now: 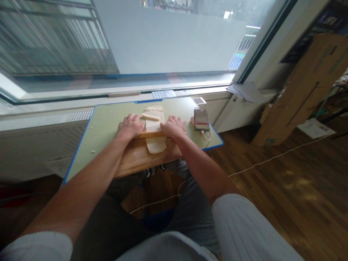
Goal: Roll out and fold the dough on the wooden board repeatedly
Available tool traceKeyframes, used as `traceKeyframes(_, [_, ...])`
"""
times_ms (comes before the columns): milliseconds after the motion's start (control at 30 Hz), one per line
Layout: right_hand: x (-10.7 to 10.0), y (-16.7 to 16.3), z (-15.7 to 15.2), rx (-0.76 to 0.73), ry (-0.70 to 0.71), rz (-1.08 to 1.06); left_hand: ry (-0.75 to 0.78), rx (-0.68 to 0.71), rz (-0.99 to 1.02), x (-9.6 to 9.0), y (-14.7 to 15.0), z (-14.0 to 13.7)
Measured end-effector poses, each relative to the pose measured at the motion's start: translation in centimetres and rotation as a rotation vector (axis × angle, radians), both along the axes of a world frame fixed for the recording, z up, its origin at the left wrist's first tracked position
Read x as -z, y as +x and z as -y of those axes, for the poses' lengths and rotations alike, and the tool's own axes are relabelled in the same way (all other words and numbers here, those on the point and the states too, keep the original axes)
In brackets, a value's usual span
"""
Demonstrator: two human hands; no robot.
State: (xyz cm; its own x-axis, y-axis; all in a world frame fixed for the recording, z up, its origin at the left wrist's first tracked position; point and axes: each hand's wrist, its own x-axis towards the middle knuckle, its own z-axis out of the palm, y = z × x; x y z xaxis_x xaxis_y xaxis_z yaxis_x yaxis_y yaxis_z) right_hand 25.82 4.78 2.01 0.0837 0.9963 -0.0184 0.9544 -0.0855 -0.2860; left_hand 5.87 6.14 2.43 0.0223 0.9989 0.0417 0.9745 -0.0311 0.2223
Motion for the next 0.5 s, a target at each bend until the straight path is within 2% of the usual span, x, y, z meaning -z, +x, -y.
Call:
traceKeyframes(200, [0.3,-0.3,4.3,-0.031,0.114,0.106,-0.065,0.026,-0.023,0.3,-0.2,3.3])
traceKeyframes(333, [0.6,-0.4,7.8,-0.063,0.192,0.121,-0.007,0.031,-0.078,1.0,-0.2,6.4])
traceKeyframes(500, [1.6,-0.3,12.0,-0.029,0.246,0.119,0.080,0.051,-0.071,1.5,-0.2,11.2])
